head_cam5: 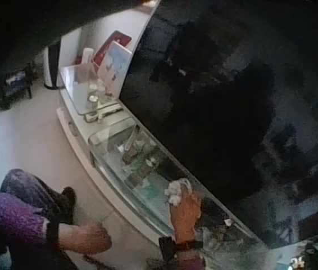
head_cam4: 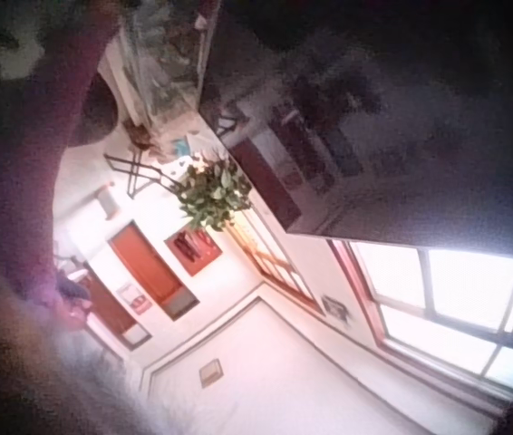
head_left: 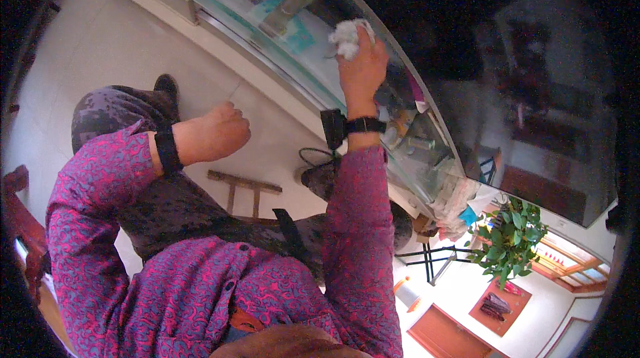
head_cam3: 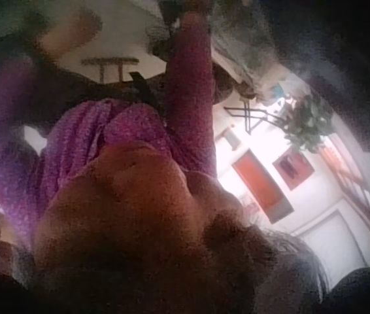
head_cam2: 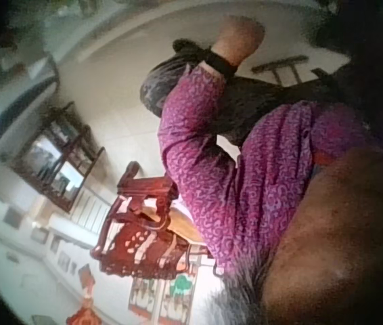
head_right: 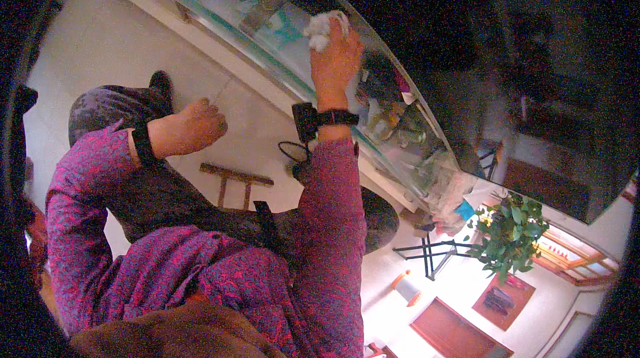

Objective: The person wipes the glass top and side panels of a curved display cabinet using a white cloth. They move along the cabinet, cleaning different sections of the glass surface and the frame.

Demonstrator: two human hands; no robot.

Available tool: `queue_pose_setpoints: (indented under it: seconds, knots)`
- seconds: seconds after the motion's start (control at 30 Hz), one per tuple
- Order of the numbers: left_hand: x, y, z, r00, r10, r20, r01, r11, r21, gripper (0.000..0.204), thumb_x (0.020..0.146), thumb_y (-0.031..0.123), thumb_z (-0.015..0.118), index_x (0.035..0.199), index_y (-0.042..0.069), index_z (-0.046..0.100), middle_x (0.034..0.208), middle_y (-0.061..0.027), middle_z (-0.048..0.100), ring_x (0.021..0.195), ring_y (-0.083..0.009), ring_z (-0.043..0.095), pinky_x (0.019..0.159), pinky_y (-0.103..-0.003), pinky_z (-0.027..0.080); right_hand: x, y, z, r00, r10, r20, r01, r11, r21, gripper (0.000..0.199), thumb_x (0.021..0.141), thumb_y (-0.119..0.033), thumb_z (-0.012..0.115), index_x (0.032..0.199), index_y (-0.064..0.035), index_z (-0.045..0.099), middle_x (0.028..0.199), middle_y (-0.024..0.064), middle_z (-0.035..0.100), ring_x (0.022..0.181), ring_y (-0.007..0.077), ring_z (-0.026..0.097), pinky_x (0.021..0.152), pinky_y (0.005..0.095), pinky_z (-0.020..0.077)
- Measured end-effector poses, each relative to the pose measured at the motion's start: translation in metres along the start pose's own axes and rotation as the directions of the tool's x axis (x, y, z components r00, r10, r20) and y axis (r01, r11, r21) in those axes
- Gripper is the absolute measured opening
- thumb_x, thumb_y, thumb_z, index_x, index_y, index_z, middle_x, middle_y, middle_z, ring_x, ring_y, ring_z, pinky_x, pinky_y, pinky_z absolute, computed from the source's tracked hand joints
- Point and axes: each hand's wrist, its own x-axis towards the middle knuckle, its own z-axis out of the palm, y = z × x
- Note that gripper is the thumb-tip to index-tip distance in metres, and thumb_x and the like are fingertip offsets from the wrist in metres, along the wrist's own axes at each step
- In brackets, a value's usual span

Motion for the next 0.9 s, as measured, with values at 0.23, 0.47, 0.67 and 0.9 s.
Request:
queue_pose_setpoints:
  seconds: [0.23, 0.47, 0.67, 0.9]
  knots:
    - [0.005, -0.006, 0.003, 0.994, -0.008, 0.108, 0.004, 0.999, 0.039, 0.01, 0.084, 0.023, 0.061, 0.091, 0.016, 0.062, 0.084, -0.0009, 0.058, 0.086, -0.0201, 0.061, 0.077, -0.036, 0.043, 0.033, -0.016, 0.001, 0.991, 0.08, 0.104, -0.085, 0.995, 0.045, 0.066, 0.073, -0.024, 0.085, 0.135, -0.0204, 0.063, 0.124, 0.017, 0.062, 0.111, 0.0395, 0.063, 0.091, 0.0475, 0.054]
    - [-0.001, -0.005, -0.002, 1.0, -0.019, -0.002, 0.019, 1.0, -0.023, 0.008, 0.083, 0.02, 0.063, 0.09, 0.015, 0.065, 0.086, -0.0012, 0.064, 0.087, -0.0198, 0.065, 0.076, -0.036, 0.045, -0.041, 0.023, -0.052, 0.987, -0.091, 0.133, 0.072, 0.988, 0.137, 0.067, 0.077, -0.021, 0.081, 0.14, -0.02, 0.06, 0.129, 0.0152, 0.063, 0.113, 0.0371, 0.061, 0.097, 0.0452, 0.0521]
    - [-0.001, 0.0, -0.011, 0.999, -0.035, 0.034, 0.039, 0.993, -0.112, 0.004, 0.079, 0.015, 0.068, 0.082, 0.013, 0.069, 0.079, -0.004, 0.066, 0.08, -0.0236, 0.067, 0.071, -0.037, 0.048, -0.098, 0.009, -0.086, 0.97, 0.027, 0.241, -0.029, 1.0, 0.005, 0.08, 0.068, -0.015, 0.084, 0.143, -0.0237, 0.057, 0.13, 0.0197, 0.061, 0.116, 0.0424, 0.059, 0.1, 0.0497, 0.0501]
    - [0.008, 0.003, -0.018, 0.98, -0.02, 0.196, 0.048, 0.989, -0.14, 0.004, 0.077, 0.017, 0.069, 0.078, 0.013, 0.071, 0.078, -0.0047, 0.068, 0.078, -0.0247, 0.069, 0.067, -0.039, 0.048, -0.062, -0.086, -0.044, 0.965, -0.138, 0.224, 0.114, 0.987, 0.118, 0.074, 0.069, -0.009, 0.081, 0.139, -0.0205, 0.061, 0.137, 0.0214, 0.055, 0.126, 0.0414, 0.054, 0.105, 0.0471, 0.0461]
